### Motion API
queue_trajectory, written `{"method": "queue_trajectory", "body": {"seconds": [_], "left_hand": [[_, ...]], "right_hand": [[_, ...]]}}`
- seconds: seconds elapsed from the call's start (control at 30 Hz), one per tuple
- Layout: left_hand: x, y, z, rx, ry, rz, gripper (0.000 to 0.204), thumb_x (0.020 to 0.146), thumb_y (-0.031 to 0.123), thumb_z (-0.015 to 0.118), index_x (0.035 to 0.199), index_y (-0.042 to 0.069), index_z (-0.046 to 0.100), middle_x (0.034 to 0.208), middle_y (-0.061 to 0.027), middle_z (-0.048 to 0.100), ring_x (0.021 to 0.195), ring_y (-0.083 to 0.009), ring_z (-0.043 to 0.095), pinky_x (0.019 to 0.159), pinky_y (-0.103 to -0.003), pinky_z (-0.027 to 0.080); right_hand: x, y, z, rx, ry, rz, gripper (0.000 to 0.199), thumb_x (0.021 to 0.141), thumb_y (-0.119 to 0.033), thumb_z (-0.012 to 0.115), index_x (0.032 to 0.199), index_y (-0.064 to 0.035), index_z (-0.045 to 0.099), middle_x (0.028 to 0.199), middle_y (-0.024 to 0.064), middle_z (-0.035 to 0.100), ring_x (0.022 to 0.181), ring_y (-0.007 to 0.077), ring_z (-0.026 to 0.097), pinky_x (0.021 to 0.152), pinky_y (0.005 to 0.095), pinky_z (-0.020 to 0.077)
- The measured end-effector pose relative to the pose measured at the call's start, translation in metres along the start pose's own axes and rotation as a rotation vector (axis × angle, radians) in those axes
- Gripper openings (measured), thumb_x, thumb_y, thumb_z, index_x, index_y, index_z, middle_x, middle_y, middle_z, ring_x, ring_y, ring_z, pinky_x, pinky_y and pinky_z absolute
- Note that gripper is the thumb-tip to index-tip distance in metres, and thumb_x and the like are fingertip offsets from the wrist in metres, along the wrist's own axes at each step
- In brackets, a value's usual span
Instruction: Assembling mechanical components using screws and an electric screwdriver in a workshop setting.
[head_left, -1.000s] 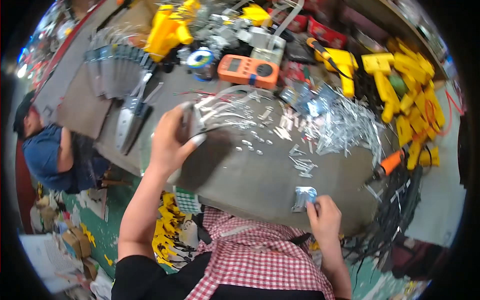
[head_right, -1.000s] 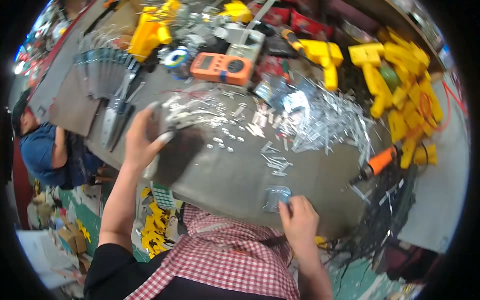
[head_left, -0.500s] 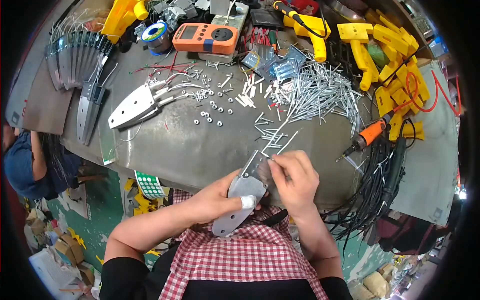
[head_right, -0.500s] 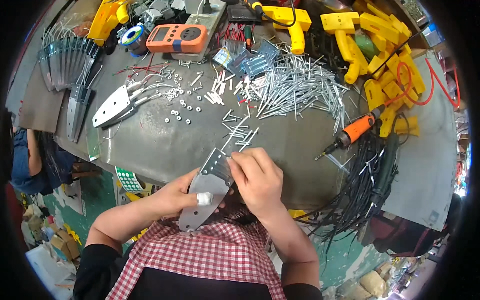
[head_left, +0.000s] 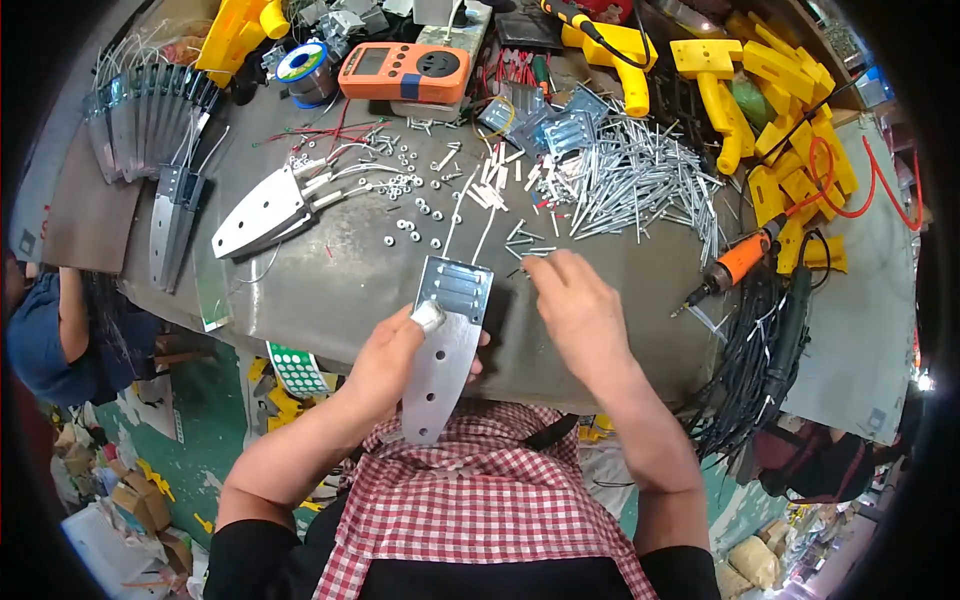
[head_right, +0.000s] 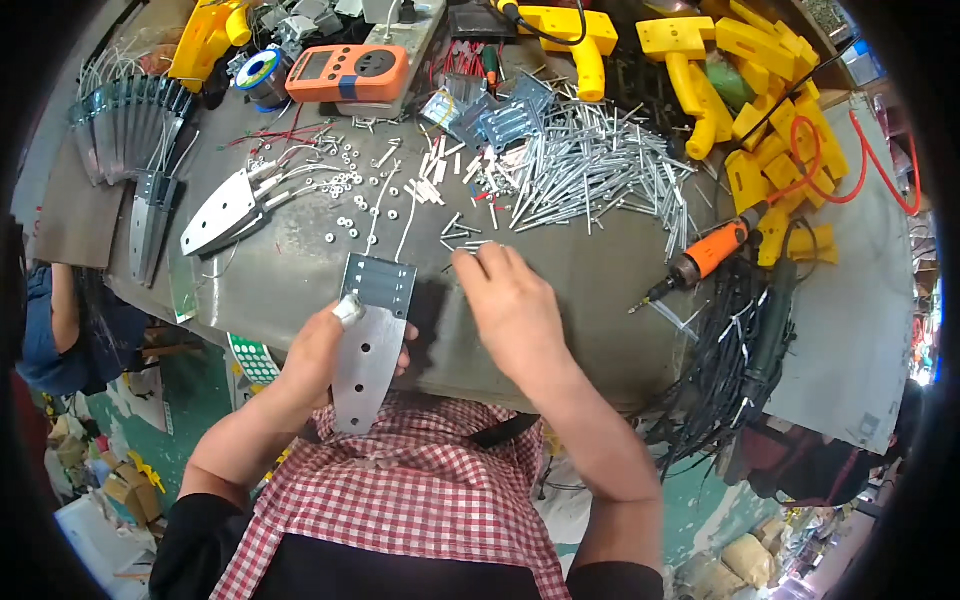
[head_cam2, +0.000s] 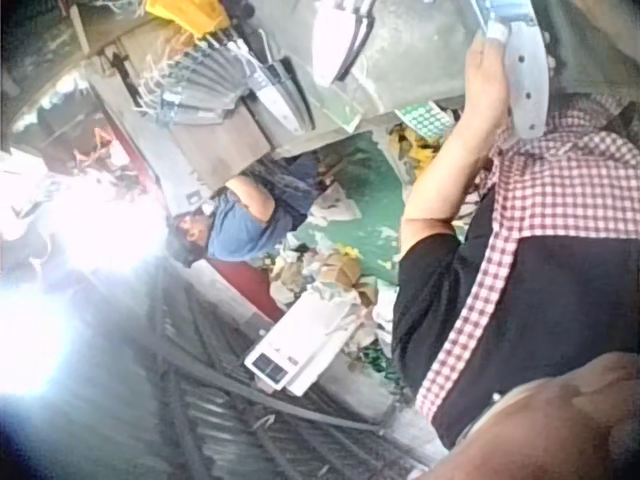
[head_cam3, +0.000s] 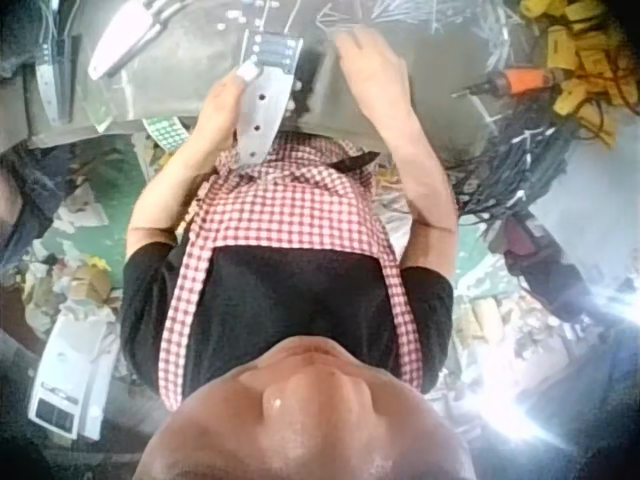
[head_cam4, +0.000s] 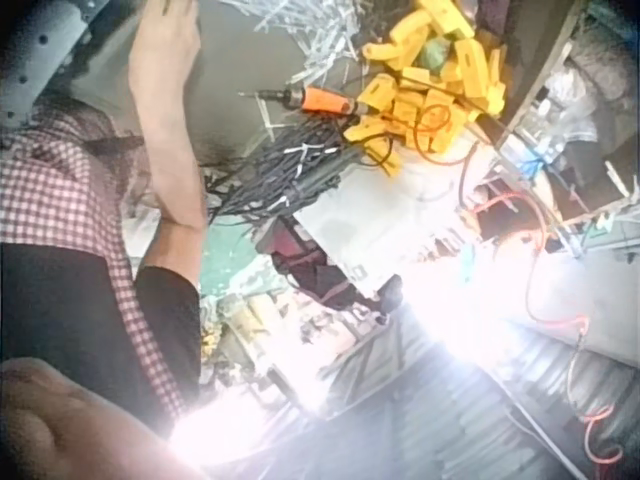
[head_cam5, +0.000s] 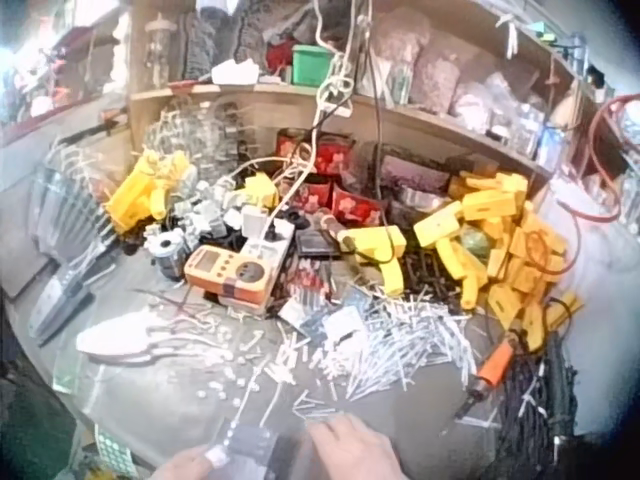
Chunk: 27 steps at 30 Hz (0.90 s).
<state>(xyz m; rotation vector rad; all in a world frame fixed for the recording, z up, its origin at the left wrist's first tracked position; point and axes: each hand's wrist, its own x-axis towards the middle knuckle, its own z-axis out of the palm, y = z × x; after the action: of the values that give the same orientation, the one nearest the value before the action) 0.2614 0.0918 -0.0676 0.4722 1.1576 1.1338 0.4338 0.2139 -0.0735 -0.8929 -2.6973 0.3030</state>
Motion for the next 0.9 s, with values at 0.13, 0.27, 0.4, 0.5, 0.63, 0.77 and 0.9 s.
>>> {"method": "queue_trajectory", "body": {"seconds": [0.13, 0.27, 0.4, 0.5, 0.63, 0.77, 0.9], "left_hand": [[0.003, -0.001, 0.003, -0.065, 0.047, -0.041, 0.048, 0.092, 0.038, 0.035, 0.113, -0.002, 0.050, 0.100, -0.0166, 0.062, 0.080, -0.0225, 0.064, 0.070, -0.034, 0.053], [0.002, -0.004, 0.004, -0.029, 0.005, 0.024, 0.048, 0.093, 0.038, 0.034, 0.112, -0.002, 0.051, 0.097, -0.0151, 0.063, 0.080, -0.0218, 0.064, 0.070, -0.033, 0.052], [-0.001, -0.010, 0.003, 0.142, 0.052, 0.079, 0.031, 0.093, 0.022, 0.046, 0.113, 0.000, 0.051, 0.092, -0.0092, 0.063, 0.081, -0.0129, 0.061, 0.071, -0.028, 0.049], [-0.007, -0.003, 0.007, 0.550, 0.114, 0.240, 0.032, 0.091, 0.019, 0.050, 0.115, -0.002, 0.052, 0.090, -0.0080, 0.064, 0.081, -0.0111, 0.060, 0.071, -0.027, 0.048], [-0.013, -0.010, -0.001, 0.795, 0.044, 0.391, 0.037, 0.086, 0.014, 0.054, 0.120, -0.001, 0.051, 0.089, -0.0094, 0.063, 0.080, -0.0119, 0.058, 0.072, -0.027, 0.046], [-0.012, -0.006, 0.004, 0.537, 0.016, 0.277, 0.037, 0.085, 0.014, 0.053, 0.120, 0.001, 0.052, 0.089, -0.0102, 0.063, 0.078, -0.0128, 0.057, 0.073, -0.028, 0.046], [-0.011, -0.003, 0.004, 0.568, -0.081, 0.271, 0.034, 0.085, 0.013, 0.051, 0.117, 0.000, 0.054, 0.088, -0.0091, 0.063, 0.076, -0.0128, 0.057, 0.072, -0.028, 0.046]], "right_hand": [[-0.007, -0.009, 0.001, 0.683, 0.167, 0.234, 0.017, 0.075, 0.001, 0.063, 0.091, -0.0036, 0.062, 0.081, 0.0088, 0.057, 0.069, 0.0193, 0.060, 0.061, 0.0284, 0.0494], [-0.013, -0.029, 0.000, 0.974, 0.105, 0.360, 0.014, 0.077, 0.001, 0.064, 0.090, -0.0019, 0.063, 0.078, 0.0037, 0.057, 0.066, 0.0103, 0.059, 0.057, 0.0247, 0.0463], [-0.019, -0.037, 0.000, 0.611, 0.161, 0.190, 0.013, 0.076, 0.000, 0.064, 0.088, -0.0028, 0.060, 0.076, 0.0063, 0.054, 0.065, 0.0188, 0.059, 0.056, 0.0302, 0.0467], [-0.020, -0.047, -0.007, 0.378, 0.211, 0.036, 0.012, 0.075, 0.000, 0.061, 0.084, -0.0028, 0.054, 0.076, 0.0102, 0.048, 0.066, 0.0287, 0.057, 0.056, 0.0374, 0.0469], [-0.028, -0.049, -0.012, 0.480, 0.145, 0.127, 0.012, 0.073, 0.001, 0.066, 0.082, -0.0027, 0.058, 0.076, 0.0093, 0.052, 0.066, 0.0275, 0.057, 0.057, 0.0358, 0.0462], [-0.030, -0.040, -0.003, 0.557, 0.109, 0.117, 0.020, 0.073, 0.003, 0.067, 0.088, -0.0025, 0.055, 0.080, 0.0086, 0.054, 0.065, 0.0246, 0.057, 0.059, 0.0327, 0.0473], [-0.034, -0.019, 0.009, 1.346, -0.087, 0.551, 0.037, 0.069, -0.012, 0.079, 0.094, 0.0001, 0.053, 0.085, 0.0051, 0.059, 0.073, 0.0064, 0.054, 0.062, 0.0250, 0.0470]]}}
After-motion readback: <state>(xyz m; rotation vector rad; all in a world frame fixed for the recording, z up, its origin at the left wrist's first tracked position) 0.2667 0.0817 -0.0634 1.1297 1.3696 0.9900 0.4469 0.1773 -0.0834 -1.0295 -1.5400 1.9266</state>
